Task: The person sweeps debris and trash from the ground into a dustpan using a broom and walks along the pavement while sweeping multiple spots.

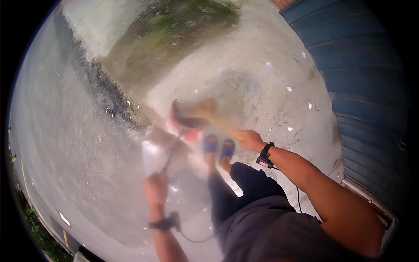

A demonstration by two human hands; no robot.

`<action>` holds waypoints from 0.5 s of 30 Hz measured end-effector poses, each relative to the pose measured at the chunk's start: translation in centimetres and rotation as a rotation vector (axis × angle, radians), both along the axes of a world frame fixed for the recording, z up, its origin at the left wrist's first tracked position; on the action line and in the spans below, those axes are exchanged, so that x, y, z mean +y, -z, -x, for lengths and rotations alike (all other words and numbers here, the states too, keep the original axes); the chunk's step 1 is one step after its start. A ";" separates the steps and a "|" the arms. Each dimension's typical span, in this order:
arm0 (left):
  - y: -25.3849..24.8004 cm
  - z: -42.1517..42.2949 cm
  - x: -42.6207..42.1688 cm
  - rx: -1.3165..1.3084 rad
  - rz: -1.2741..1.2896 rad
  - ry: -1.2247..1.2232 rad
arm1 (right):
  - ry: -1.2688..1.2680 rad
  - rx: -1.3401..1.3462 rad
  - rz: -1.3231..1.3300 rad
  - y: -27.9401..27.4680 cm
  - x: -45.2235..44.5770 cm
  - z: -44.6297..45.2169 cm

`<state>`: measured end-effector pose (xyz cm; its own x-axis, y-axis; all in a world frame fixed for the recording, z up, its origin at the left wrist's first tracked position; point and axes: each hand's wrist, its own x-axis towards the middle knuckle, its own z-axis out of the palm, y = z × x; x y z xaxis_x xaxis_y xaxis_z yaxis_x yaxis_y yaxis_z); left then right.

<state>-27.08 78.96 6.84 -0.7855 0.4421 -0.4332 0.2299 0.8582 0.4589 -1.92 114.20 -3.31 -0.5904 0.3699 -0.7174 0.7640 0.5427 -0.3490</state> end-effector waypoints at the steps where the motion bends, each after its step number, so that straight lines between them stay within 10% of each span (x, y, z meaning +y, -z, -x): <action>1: 0.0 0.0 0.0 0.004 -0.011 0.003 | 0.055 0.048 0.070 -1.8 -0.8 -0.8; 15: 0.7 -1.6 -2.6 0.009 -0.023 0.036 | 0.517 0.198 -0.026 -6.2 -0.9 -9.1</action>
